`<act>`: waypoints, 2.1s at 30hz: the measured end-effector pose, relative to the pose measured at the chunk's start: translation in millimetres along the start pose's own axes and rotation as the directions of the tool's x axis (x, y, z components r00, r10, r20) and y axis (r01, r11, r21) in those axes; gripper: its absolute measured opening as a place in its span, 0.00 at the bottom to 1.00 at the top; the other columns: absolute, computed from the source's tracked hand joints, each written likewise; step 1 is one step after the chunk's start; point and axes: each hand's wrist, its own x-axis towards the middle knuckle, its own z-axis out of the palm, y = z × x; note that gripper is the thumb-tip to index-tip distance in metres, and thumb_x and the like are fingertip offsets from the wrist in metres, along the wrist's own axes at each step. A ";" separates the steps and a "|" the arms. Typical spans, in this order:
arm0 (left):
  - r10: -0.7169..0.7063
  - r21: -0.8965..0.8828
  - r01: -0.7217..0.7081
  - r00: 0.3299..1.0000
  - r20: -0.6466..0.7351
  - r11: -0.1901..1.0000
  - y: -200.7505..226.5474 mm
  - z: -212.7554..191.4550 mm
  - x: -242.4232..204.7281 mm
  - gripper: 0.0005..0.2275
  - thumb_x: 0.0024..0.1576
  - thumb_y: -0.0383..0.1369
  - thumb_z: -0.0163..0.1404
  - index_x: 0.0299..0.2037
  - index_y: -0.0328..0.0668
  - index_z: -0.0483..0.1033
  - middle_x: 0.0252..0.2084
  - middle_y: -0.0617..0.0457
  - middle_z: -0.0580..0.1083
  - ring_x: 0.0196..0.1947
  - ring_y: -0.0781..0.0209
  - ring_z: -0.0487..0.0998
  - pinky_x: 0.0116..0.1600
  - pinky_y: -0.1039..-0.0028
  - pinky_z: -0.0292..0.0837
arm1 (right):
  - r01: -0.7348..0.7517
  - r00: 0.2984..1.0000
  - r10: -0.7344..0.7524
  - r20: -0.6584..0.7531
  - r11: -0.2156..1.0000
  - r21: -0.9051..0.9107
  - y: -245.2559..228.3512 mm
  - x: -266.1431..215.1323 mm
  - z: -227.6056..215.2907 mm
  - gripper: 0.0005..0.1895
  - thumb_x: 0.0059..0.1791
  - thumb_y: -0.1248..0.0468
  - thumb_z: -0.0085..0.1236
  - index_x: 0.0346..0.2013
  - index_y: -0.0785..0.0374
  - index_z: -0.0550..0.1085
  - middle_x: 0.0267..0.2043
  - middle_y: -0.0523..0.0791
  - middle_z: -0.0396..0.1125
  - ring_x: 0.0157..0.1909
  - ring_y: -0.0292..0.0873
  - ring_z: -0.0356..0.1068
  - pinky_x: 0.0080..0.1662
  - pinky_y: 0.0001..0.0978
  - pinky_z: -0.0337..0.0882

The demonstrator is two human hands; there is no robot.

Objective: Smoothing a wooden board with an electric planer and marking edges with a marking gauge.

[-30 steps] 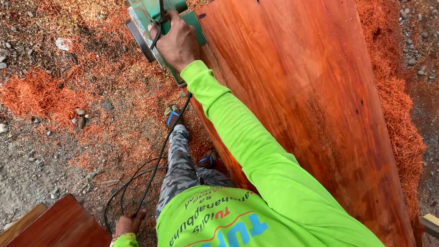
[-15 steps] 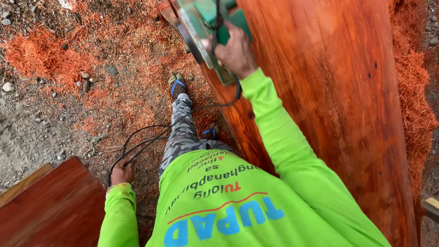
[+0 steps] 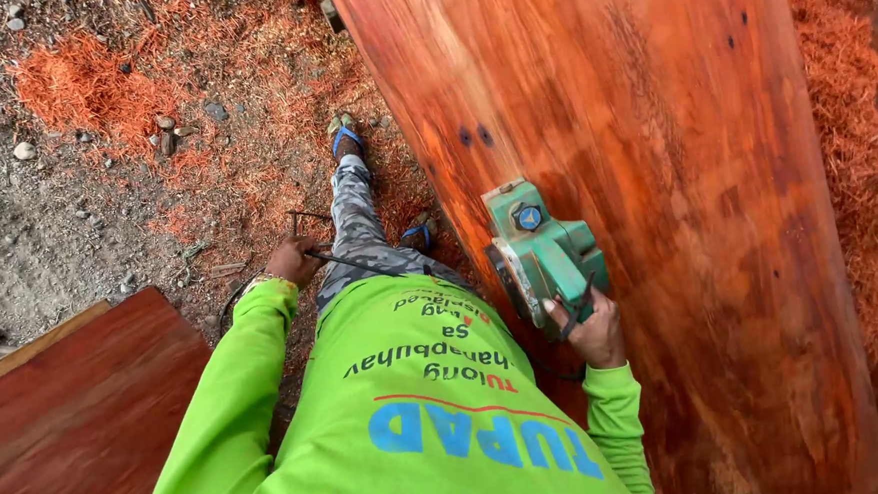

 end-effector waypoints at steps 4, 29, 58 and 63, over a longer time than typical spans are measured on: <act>0.217 -0.014 -0.217 0.976 0.012 0.976 21.8 10.5 7.7 0.10 0.56 0.33 0.56 0.41 0.35 0.83 0.47 0.24 0.76 0.54 0.22 0.75 0.61 0.43 0.71 | 0.010 0.998 -0.009 -0.055 1.000 0.028 43.6 -32.9 -4.0 0.17 0.39 0.58 0.78 0.32 0.65 0.79 0.31 0.53 0.76 0.38 0.55 0.78 0.42 0.44 0.76; -0.231 -0.007 0.231 0.973 0.015 0.973 -12.5 16.9 -22.0 0.09 0.51 0.40 0.60 0.41 0.59 0.86 0.52 0.49 0.79 0.56 0.40 0.78 0.64 0.55 0.73 | 0.260 0.965 -0.259 -0.030 0.966 0.014 -75.6 64.0 16.9 0.15 0.46 0.55 0.70 0.32 0.63 0.75 0.27 0.56 0.71 0.36 0.62 0.76 0.37 0.53 0.73; -0.305 -0.339 0.197 0.904 -0.301 0.920 -20.5 -25.4 23.2 0.06 0.52 0.34 0.65 0.36 0.64 0.85 0.46 0.57 0.77 0.46 0.50 0.81 0.57 0.59 0.78 | 0.301 0.952 -0.300 -0.054 0.954 -0.004 -132.2 152.4 57.1 0.13 0.45 0.57 0.67 0.35 0.62 0.75 0.30 0.56 0.72 0.40 0.66 0.75 0.42 0.57 0.72; -0.366 -0.545 0.123 0.856 -0.364 0.829 -30.5 -29.2 26.2 0.10 0.53 0.24 0.61 0.40 0.52 0.79 0.39 0.51 0.80 0.45 0.50 0.81 0.54 0.59 0.76 | 0.288 0.957 -0.287 -0.044 0.958 0.014 -144.9 171.4 64.1 0.12 0.44 0.58 0.67 0.35 0.60 0.75 0.31 0.52 0.74 0.41 0.61 0.76 0.44 0.55 0.73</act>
